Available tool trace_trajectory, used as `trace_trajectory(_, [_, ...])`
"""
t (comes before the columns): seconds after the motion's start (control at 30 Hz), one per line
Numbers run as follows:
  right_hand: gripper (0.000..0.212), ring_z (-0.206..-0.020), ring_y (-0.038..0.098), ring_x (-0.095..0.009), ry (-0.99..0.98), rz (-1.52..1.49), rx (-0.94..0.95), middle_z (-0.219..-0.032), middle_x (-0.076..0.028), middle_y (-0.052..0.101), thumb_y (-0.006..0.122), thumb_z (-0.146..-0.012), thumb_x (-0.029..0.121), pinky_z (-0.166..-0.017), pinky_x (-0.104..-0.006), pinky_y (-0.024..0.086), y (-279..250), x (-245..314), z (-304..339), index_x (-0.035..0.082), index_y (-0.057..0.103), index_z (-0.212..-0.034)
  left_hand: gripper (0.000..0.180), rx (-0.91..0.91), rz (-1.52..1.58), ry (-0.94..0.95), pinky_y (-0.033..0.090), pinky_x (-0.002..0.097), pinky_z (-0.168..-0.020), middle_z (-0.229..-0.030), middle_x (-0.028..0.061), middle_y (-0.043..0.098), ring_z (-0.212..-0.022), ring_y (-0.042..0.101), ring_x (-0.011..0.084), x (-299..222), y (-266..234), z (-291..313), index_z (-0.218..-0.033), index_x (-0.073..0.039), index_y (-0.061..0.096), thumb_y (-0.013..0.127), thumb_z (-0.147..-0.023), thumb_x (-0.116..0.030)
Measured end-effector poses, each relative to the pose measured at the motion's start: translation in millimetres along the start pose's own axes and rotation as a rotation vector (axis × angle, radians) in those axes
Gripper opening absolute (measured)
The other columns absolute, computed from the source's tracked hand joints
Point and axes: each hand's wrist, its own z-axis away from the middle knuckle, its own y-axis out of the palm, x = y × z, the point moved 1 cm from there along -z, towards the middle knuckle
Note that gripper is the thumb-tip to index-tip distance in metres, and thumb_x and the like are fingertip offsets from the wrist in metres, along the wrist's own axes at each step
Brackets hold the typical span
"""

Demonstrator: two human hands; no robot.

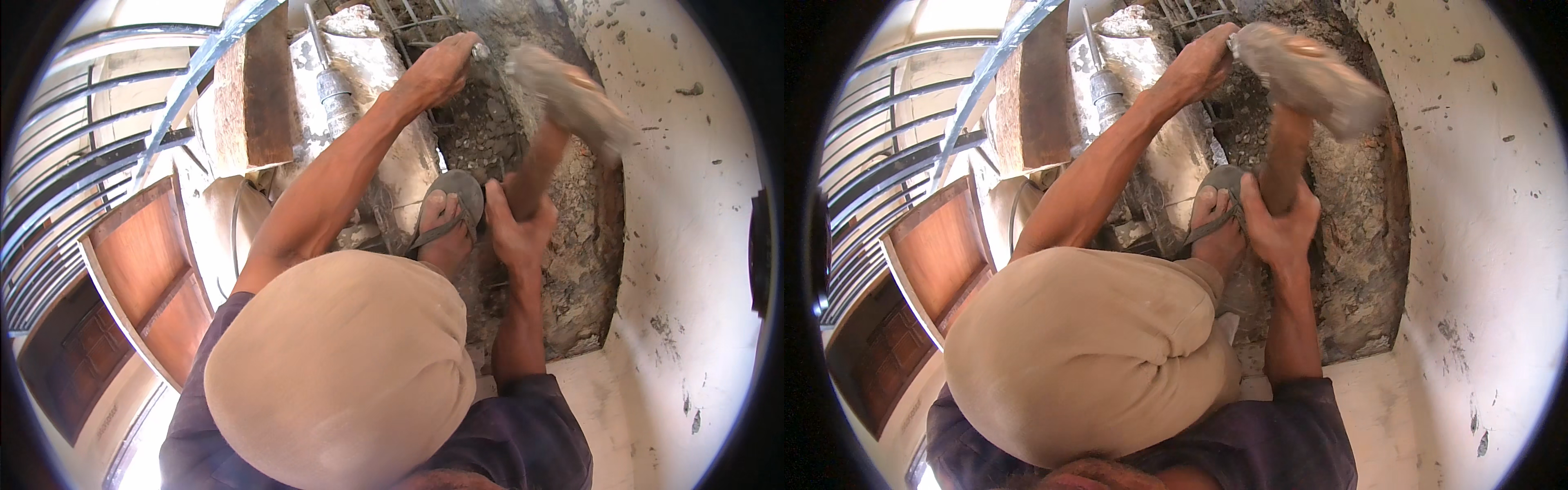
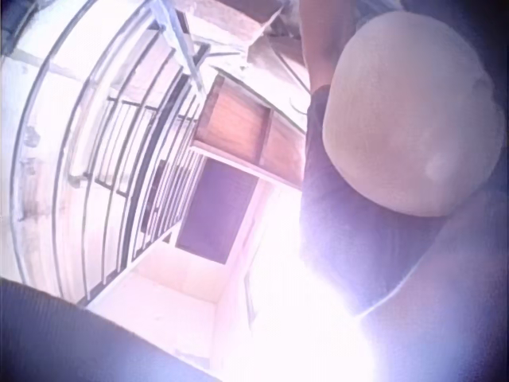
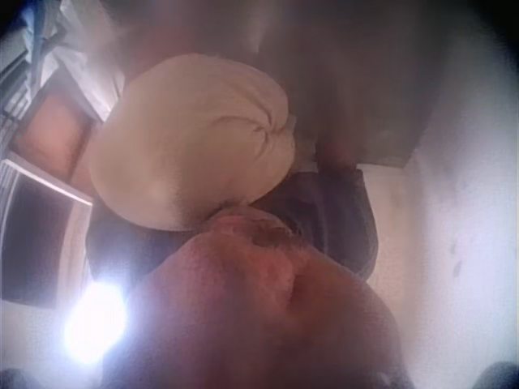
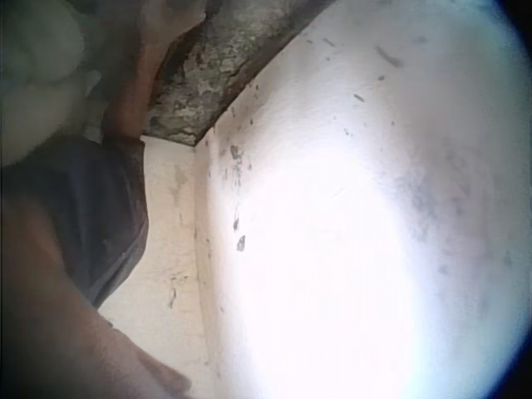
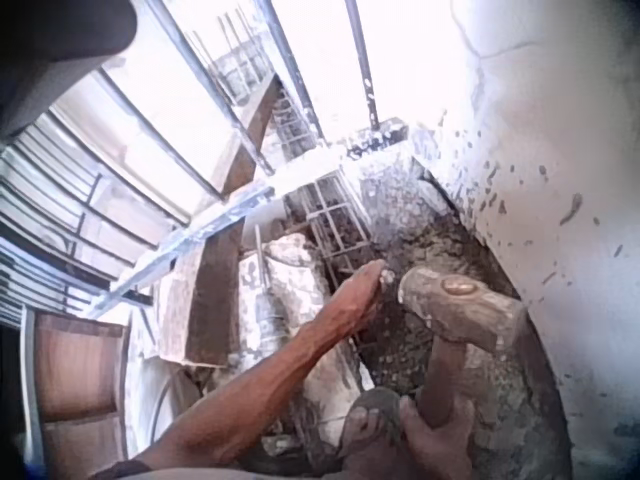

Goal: The person uses a hammer and a tool to break apart pieces of concrete in a floor opening, removing fragments by hand.

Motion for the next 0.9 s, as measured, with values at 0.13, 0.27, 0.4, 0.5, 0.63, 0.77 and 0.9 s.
trace_trajectory(0.13, [0.023,-0.079,0.064,-0.009,0.007,0.279,0.126,-0.082,-0.005,0.071,0.080,-0.084,0.012,-0.071,-0.0308,0.054,-0.5,-1.3,-17.1,-0.004,0.070,-0.099,0.034,-0.005,0.037,-0.016,0.050,0.0534,-0.093,-0.116,0.0259,0.060,-0.110,0.059,0.0482,-4.3,-5.4,6.1,-0.122,-0.002,0.049,0.058,-0.090,0.000])
trace_trajectory(0.27, [0.014,-0.069,0.062,-0.010,-0.086,0.215,0.028,-0.078,-0.006,0.068,0.077,-0.086,0.007,-0.061,-0.0283,0.051,-13.6,36.3,9.3,-0.002,0.070,-0.095,0.033,-0.014,0.039,-0.044,0.049,0.0532,-0.095,-0.116,0.0254,0.059,-0.111,0.058,0.0480,-8.8,-7.3,15.6,-0.121,-0.002,0.049,0.058,-0.090,0.001])
trace_trajectory(0.4, [0.008,-0.063,0.059,-0.010,-0.297,-0.301,-0.072,-0.074,-0.005,0.065,0.076,-0.087,0.003,-0.056,-0.0276,0.048,-12.7,74.0,13.5,0.001,0.068,-0.088,0.030,-0.051,0.060,-0.009,0.048,0.0526,-0.094,-0.112,0.0234,0.059,-0.108,0.059,0.0472,-2.2,4.6,10.4,-0.121,-0.004,0.050,0.056,-0.091,0.000])
trace_trajectory(0.5, [0.011,-0.061,0.058,-0.011,-0.164,0.058,-0.083,-0.070,-0.002,0.063,0.074,-0.090,0.008,-0.053,-0.0292,0.046,-5.1,20.4,-12.4,0.001,0.066,-0.085,0.030,-0.069,0.032,-0.091,0.048,0.0536,-0.093,-0.111,0.0232,0.059,-0.108,0.058,0.0473,0.6,2.5,7.5,-0.121,-0.005,0.050,0.055,-0.091,-0.001])
trace_trajectory(0.63, [0.017,-0.070,0.064,-0.012,-0.040,0.375,0.211,-0.079,-0.004,0.069,0.072,-0.090,0.011,-0.066,-0.0326,0.053,-12.6,-10.5,-18.3,-0.006,0.069,-0.092,0.033,-0.119,0.020,-0.044,0.048,0.0535,-0.096,-0.114,0.0237,0.059,-0.114,0.057,0.0474,7.6,-9.1,21.4,-0.122,-0.006,0.051,0.056,-0.090,-0.002])
trace_trajectory(0.77, [0.010,-0.070,0.063,-0.012,-0.058,0.187,0.026,-0.076,-0.006,0.067,0.070,-0.090,0.006,-0.061,-0.0301,0.051,-18.8,31.9,0.5,-0.003,0.069,-0.096,0.042,0.022,0.022,-0.077,0.048,0.0531,-0.100,-0.124,0.0274,0.058,-0.120,0.055,0.0476,3.0,-5.3,17.9,-0.126,-0.002,0.045,0.058,-0.086,0.004])
trace_trajectory(0.9, [0.009,-0.062,0.059,-0.014,-0.337,-0.229,-0.143,-0.068,-0.005,0.061,0.066,-0.091,0.001,-0.056,-0.0299,0.050,-13.2,92.6,8.6,-0.001,0.064,-0.099,0.038,-0.091,-0.012,-0.040,0.048,0.0514,-0.099,-0.119,0.0244,0.059,-0.119,0.056,0.0460,6.0,1.2,16.2,-0.124,-0.004,0.050,0.053,-0.087,0.005])
